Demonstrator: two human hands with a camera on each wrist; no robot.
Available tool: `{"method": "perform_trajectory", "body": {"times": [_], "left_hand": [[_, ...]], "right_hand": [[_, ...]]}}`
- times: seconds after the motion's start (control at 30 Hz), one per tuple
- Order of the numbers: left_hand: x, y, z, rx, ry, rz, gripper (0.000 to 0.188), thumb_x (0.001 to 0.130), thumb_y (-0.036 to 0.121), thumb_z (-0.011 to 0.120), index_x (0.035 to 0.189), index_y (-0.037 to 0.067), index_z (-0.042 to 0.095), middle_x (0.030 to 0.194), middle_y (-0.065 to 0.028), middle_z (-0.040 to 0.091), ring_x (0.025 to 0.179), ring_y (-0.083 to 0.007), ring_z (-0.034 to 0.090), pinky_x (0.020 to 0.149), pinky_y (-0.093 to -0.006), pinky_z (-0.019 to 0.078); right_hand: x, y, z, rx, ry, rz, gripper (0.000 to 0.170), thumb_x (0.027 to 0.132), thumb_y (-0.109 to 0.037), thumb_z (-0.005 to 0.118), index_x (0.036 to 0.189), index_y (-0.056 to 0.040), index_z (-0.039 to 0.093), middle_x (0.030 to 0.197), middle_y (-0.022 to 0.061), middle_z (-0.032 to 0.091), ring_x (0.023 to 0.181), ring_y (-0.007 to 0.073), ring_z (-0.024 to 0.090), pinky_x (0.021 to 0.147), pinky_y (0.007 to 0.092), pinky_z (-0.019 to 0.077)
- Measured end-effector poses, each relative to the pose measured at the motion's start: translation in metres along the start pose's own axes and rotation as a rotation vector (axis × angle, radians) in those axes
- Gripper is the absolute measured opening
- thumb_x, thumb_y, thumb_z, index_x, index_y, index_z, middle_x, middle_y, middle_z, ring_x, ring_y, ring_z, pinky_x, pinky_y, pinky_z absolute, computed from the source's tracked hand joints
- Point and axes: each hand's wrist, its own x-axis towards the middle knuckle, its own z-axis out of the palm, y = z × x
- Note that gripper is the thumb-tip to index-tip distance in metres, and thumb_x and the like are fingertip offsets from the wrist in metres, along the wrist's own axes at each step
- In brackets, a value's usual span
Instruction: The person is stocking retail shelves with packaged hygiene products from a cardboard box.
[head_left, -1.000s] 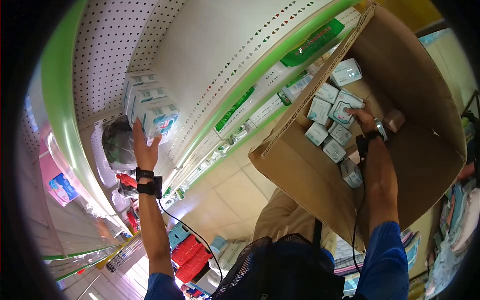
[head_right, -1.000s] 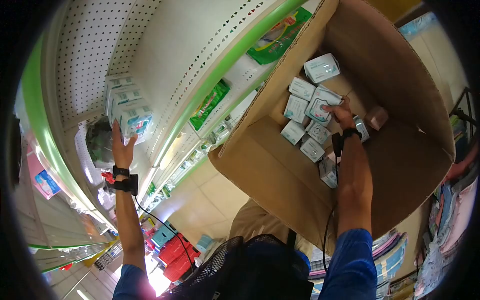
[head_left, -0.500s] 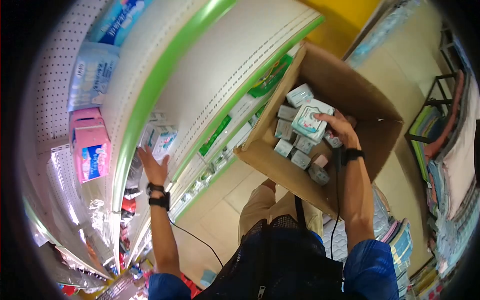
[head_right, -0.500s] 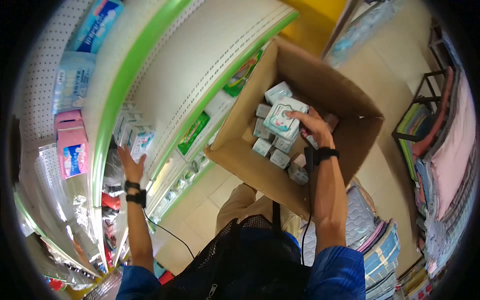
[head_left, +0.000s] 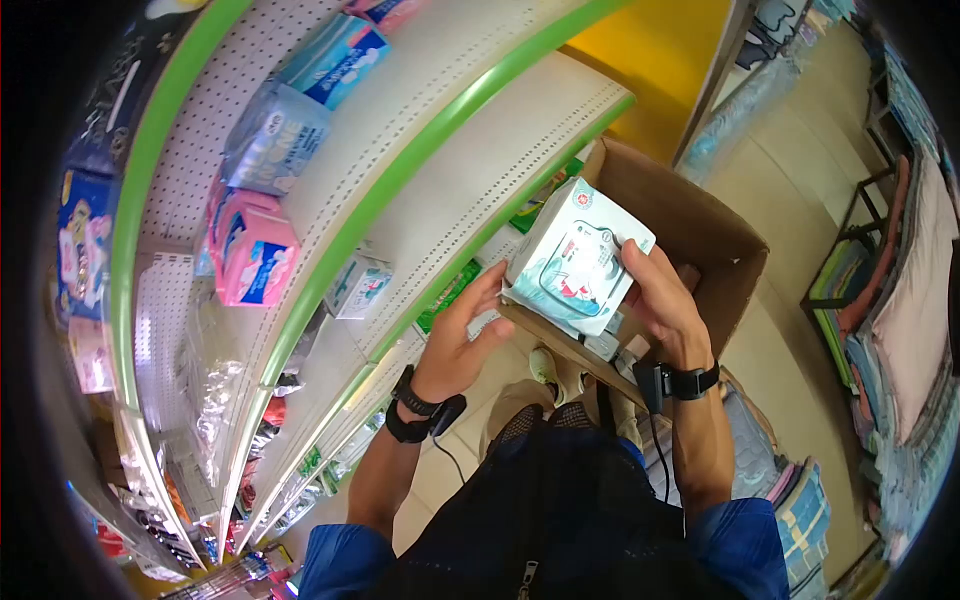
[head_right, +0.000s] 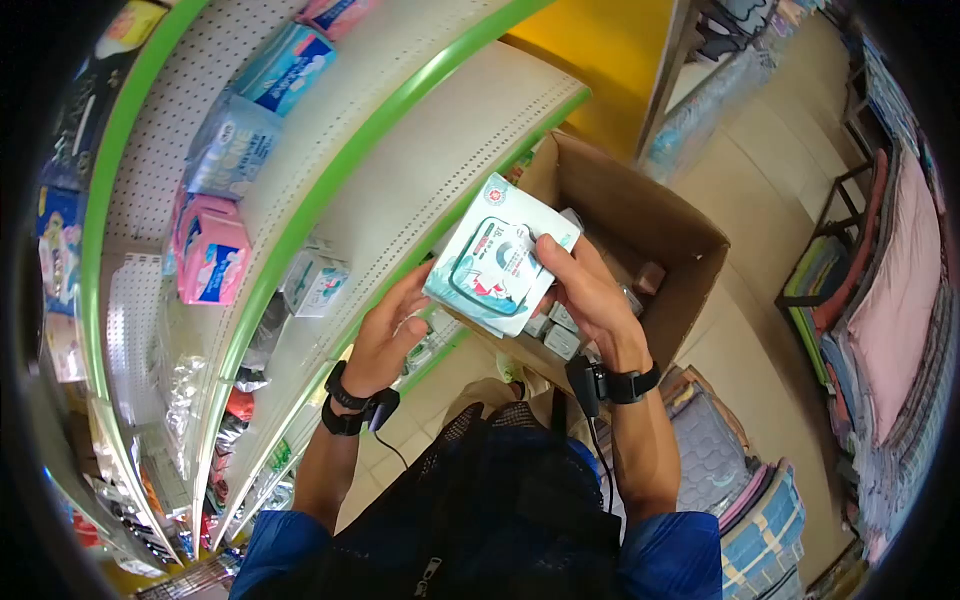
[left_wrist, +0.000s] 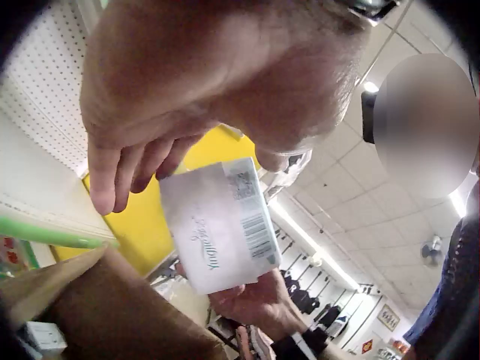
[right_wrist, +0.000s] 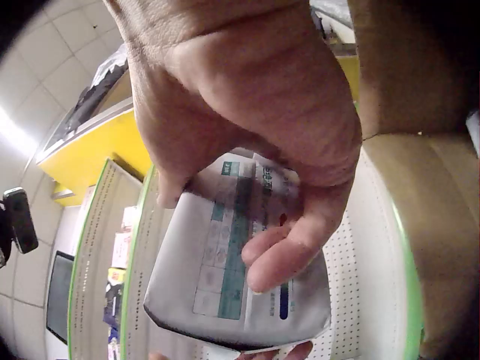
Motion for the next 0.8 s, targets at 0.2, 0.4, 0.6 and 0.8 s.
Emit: {"method": "perform_trajectory", "body": {"times": [0.2,0.4,0.6,0.8], "left_hand": [[-0.002,0.028,0.004,-0.191,0.044,0.096,0.079,0.095,0.031,0.065,0.149,-0.007,0.022,0.152,-0.0221,0.031,0.14,-0.0251,0.034,0.108,-0.0357,0.036],[-0.007,0.044,0.007,-0.171,0.092,0.055,0.07,0.096,0.024,0.063,0.147,-0.007,0.025,0.147,-0.0201,0.037,0.135,-0.0224,0.04,0.106,-0.0356,0.0393],[-0.004,0.03,0.007,-0.168,0.116,0.035,0.065,0.097,0.027,0.062,0.141,-0.009,0.031,0.14,-0.0204,0.044,0.13,-0.0221,0.044,0.106,-0.0359,0.0391],[0.002,0.016,0.0,-0.045,0.136,0.023,0.062,0.097,0.036,0.061,0.134,-0.008,0.037,0.131,-0.0196,0.05,0.125,-0.0223,0.047,0.107,-0.0365,0.0364]], "right_hand": [[-0.007,-0.007,0.031,-0.007,-0.078,-0.096,0.074,0.091,-0.051,0.064,0.139,-0.0017,0.039,0.111,0.0079,0.06,0.09,0.012,0.064,0.065,0.0274,0.0567],[-0.017,-0.018,0.039,-0.022,-0.161,-0.098,0.087,0.086,-0.059,0.065,0.145,-0.0031,0.033,0.116,0.0096,0.058,0.094,0.0169,0.064,0.066,0.03,0.0581],[-0.019,-0.015,0.043,-0.032,-0.126,-0.08,0.078,0.093,-0.053,0.059,0.145,-0.0014,0.032,0.116,0.0126,0.059,0.095,0.0197,0.066,0.066,0.0313,0.0597],[-0.014,-0.001,0.044,-0.047,-0.118,0.029,0.066,0.099,-0.043,0.054,0.143,0.0019,0.032,0.114,0.0155,0.059,0.085,0.0192,0.068,0.063,0.0296,0.0601]]}}
